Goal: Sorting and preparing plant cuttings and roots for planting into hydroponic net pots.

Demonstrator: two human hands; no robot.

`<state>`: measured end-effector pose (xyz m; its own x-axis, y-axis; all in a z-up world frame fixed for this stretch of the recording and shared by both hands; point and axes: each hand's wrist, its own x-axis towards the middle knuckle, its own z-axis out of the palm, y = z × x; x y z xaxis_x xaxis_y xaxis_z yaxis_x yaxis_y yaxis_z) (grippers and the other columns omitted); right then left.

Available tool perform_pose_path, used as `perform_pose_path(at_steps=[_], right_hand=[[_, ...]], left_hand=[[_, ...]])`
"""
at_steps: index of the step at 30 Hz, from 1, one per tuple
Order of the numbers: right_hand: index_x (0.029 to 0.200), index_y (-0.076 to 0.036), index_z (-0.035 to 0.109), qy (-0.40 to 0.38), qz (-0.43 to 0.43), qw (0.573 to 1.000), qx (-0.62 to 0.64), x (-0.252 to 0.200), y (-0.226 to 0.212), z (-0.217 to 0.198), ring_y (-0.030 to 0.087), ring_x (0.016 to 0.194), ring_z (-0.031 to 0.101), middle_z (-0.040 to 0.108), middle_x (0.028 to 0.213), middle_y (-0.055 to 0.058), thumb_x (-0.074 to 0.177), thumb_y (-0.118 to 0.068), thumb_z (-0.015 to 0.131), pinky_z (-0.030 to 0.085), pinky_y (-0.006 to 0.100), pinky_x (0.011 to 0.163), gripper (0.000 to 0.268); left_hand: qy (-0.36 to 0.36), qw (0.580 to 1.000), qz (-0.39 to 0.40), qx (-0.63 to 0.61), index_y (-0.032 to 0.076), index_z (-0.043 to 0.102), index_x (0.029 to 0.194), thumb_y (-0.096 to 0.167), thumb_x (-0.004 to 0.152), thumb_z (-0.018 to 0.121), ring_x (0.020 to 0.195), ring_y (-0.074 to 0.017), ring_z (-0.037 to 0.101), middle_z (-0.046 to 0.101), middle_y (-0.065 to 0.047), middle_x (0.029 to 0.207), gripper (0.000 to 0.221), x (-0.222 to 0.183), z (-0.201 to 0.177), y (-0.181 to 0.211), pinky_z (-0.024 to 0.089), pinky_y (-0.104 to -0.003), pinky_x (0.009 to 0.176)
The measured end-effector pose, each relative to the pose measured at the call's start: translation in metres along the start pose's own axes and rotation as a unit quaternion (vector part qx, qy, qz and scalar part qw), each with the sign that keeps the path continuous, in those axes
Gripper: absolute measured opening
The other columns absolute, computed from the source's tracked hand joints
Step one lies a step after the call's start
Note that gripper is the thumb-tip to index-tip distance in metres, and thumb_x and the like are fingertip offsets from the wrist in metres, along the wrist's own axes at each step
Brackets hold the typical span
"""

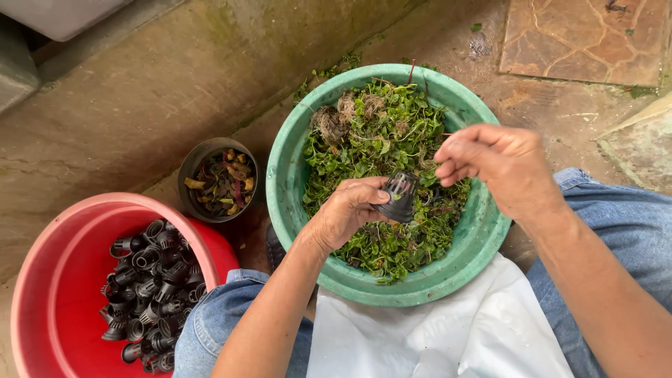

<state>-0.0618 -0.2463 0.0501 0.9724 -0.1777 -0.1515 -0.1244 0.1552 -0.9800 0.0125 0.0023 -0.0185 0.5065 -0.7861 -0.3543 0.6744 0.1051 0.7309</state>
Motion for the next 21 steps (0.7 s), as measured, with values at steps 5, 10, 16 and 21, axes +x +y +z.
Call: perform_pose_path(at_steps=[5,10,16,21], right_hand=[[0.106,0.002,0.075,-0.043,-0.071,0.989,-0.126,-0.010,-0.010,0.015,0.011,0.080,0.071,0.075,0.094,0.008,0.093,-0.002,0.068,0.061,0.025,0.073,0.016],[0.101,0.001,0.074,0.039,-0.117,0.965,-0.231,-0.014,0.005,0.024,0.009,0.077,0.068,0.073,0.090,0.004,0.094,-0.002,0.072,0.057,0.023,0.068,0.008],[0.099,0.002,0.073,0.058,-0.159,0.928,-0.332,-0.020,0.013,0.040,0.007,0.073,0.071,0.074,0.087,0.004,0.085,-0.008,0.081,0.058,0.021,0.062,0.019],[0.100,0.000,0.075,0.088,-0.094,0.960,-0.250,-0.012,0.022,0.021,0.008,0.073,0.070,0.074,0.086,0.006,0.097,-0.005,0.069,0.058,0.022,0.064,0.008]], left_hand=[[0.003,1.000,0.003,-0.026,-0.009,0.066,0.120,0.020,0.083,0.065,0.094,-0.0274,0.071,0.074,-0.017,0.106,0.047,0.000,0.003,0.005,0.057,-0.043,0.092],[0.001,1.000,-0.007,-0.016,-0.009,0.065,0.121,0.023,0.086,0.068,0.093,-0.0295,0.074,0.074,-0.017,0.105,0.048,0.002,0.013,0.008,0.058,-0.041,0.089],[0.081,0.993,0.068,0.054,-0.004,0.063,0.135,0.022,0.084,0.082,0.093,-0.0160,0.068,0.073,-0.008,0.109,0.060,0.006,0.017,0.001,0.057,-0.031,0.088],[0.092,0.975,0.092,0.182,-0.001,0.064,0.138,0.013,0.071,0.089,0.089,-0.0133,0.068,0.075,-0.009,0.106,0.073,-0.003,0.029,0.014,0.057,-0.029,0.076]])
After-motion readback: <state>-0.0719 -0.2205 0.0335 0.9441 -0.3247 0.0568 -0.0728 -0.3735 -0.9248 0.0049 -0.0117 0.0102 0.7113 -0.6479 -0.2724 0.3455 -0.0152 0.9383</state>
